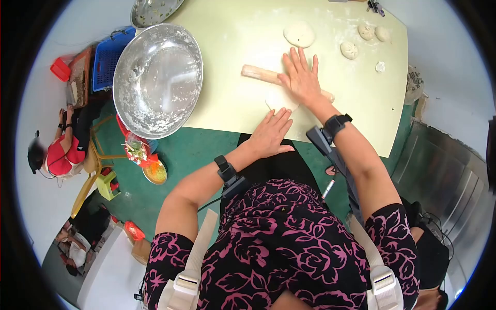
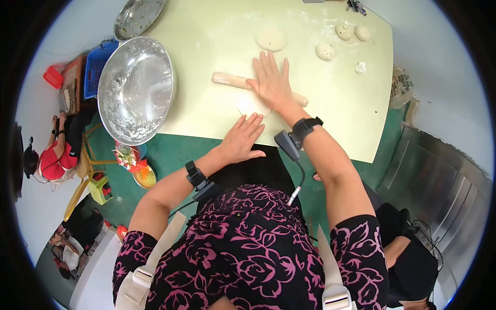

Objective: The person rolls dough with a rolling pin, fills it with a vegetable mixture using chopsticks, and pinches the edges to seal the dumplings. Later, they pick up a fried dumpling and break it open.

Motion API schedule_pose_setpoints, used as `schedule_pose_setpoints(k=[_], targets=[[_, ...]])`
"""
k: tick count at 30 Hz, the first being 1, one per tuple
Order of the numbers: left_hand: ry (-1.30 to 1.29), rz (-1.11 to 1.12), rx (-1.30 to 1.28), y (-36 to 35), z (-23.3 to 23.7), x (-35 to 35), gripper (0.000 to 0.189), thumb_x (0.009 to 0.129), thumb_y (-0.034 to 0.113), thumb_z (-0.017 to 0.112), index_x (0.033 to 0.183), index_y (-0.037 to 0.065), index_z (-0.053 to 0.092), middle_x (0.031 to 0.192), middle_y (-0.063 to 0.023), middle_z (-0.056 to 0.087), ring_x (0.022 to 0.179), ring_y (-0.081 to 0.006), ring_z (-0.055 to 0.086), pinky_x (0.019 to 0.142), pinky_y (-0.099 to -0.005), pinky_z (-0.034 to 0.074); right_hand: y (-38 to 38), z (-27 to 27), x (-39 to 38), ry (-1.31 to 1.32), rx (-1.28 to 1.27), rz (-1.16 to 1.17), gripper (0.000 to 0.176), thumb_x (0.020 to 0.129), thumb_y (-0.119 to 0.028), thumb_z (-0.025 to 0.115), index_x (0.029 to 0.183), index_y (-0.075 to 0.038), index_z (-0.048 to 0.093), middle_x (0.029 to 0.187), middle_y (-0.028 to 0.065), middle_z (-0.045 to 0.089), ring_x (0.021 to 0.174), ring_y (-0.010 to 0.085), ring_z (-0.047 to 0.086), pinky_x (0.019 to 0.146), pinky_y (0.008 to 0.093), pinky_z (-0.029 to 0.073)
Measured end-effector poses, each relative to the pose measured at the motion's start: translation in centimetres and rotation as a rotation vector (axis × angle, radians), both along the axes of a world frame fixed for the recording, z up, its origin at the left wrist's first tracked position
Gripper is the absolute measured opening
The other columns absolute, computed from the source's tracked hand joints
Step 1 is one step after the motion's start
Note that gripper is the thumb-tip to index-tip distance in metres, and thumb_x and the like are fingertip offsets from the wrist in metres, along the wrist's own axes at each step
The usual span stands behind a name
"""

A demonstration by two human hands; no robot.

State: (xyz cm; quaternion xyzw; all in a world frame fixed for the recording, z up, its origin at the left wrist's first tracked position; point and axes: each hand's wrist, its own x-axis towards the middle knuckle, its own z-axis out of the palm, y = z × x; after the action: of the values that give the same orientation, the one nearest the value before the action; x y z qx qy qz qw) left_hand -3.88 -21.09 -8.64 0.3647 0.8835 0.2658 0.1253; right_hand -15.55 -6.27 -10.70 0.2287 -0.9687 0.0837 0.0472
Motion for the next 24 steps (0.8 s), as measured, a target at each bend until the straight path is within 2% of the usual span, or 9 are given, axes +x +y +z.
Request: schedule_pose_setpoints(k=[1,2,5,6,9,15,17,19,24], targets=[[0.004,-0.003,-0.002,0.1,0.0,-0.1,0.07,0.07,0.048,0.058,0.114,-0.005,0.046,0.127,-0.0229,0.035,0.123,-0.0334,0.028,0.1,-0.046,0.022,0.3,-0.1,-0.7,-0.019,-0.044,-0.025,0.055,0.082,-0.04,0.046,0.125,-0.005,0.038,0.136,0.0121,0.028,0.129,0.0256,0.02,0.101,0.0524,0.011],[0.049,0.033,0.084,0.0,0.0,-0.2,0.052,0.071,0.035,0.061,0.108,-0.001,0.051,0.122,-0.022,0.04,0.115,-0.0353,0.037,0.095,-0.0447,0.029,0.6,-0.2,-0.9,-0.042,-0.089,-0.05,0.054,0.082,-0.039,0.047,0.123,-0.006,0.039,0.137,0.0118,0.027,0.129,0.0251,0.019,0.102,0.0515,0.01],[0.075,0.28,0.199,-1.4,-0.7,-1.3,0.036,0.07,0.017,0.064,0.1,0.0,0.054,0.115,-0.0199,0.046,0.105,-0.035,0.044,0.088,-0.042,0.036,2.4,0.9,1.3,-0.138,-0.134,0.122,0.044,0.079,-0.035,0.054,0.109,-0.003,0.049,0.134,0.0122,0.032,0.128,0.0265,0.021,0.103,0.0491,0.012],[0.201,0.453,0.227,-1.2,-0.7,-2.3,0.028,0.067,0.008,0.063,0.093,0.0,0.055,0.103,-0.0177,0.051,0.092,-0.0335,0.049,0.079,-0.0402,0.04,2.7,0.7,1.7,-0.114,-0.142,0.108,0.04,0.078,-0.032,0.056,0.105,-0.003,0.051,0.132,0.0126,0.034,0.127,0.0276,0.023,0.102,0.0482,0.014],[0.169,0.755,0.068,-0.1,-1.0,-5.2,0.029,0.07,0.014,0.064,0.093,0.0,0.055,0.089,-0.0161,0.053,0.083,-0.0326,0.049,0.075,-0.0386,0.04,3.9,0.7,2.3,-0.03,-0.232,-0.027,0.033,0.074,-0.025,0.062,0.095,-0.001,0.053,0.126,0.0139,0.039,0.123,0.0308,0.028,0.1,0.0458,0.02],[-0.292,0.857,-0.111,3.1,-0.8,-10.0,0.036,0.066,0.024,0.069,0.091,0.002,0.055,0.08,-0.0143,0.059,0.08,-0.0295,0.056,0.069,-0.0376,0.045,8.4,2.0,5.3,0.013,-0.542,-0.557,0.034,0.074,-0.02,0.061,0.098,0.003,0.05,0.12,0.0205,0.041,0.115,0.0362,0.033,0.096,0.0443,0.026],[-0.342,0.777,-0.197,2.9,-0.3,-10.3,0.029,0.066,0.024,0.068,0.083,0.003,0.057,0.079,-0.0142,0.06,0.076,-0.029,0.058,0.067,-0.0376,0.045,10.1,0.8,8.3,-0.018,-0.597,-0.666,0.034,0.076,-0.019,0.06,0.099,0.003,0.049,0.119,0.0212,0.041,0.114,0.0368,0.034,0.095,0.0429,0.028],[-0.381,0.71,-0.263,2.6,-0.4,-10.5,0.026,0.067,0.024,0.067,0.078,0.003,0.057,0.079,-0.0149,0.06,0.074,-0.0295,0.058,0.066,-0.0379,0.045,11.0,0.4,10.7,-0.073,-0.592,-0.697,0.034,0.076,-0.019,0.06,0.099,0.003,0.049,0.119,0.0211,0.041,0.114,0.0366,0.034,0.094,0.0422,0.029],[-0.328,0.433,-0.076,2.8,1.6,-9.2,0.023,0.072,0.021,0.064,0.073,0.0,0.055,0.065,-0.0138,0.057,0.059,-0.0262,0.054,0.055,-0.0337,0.043,11.4,0.1,13.3,-0.126,-0.59,-0.682,0.033,0.076,-0.019,0.06,0.098,0.003,0.049,0.119,0.0209,0.041,0.112,0.0359,0.036,0.093,0.0414,0.031]])
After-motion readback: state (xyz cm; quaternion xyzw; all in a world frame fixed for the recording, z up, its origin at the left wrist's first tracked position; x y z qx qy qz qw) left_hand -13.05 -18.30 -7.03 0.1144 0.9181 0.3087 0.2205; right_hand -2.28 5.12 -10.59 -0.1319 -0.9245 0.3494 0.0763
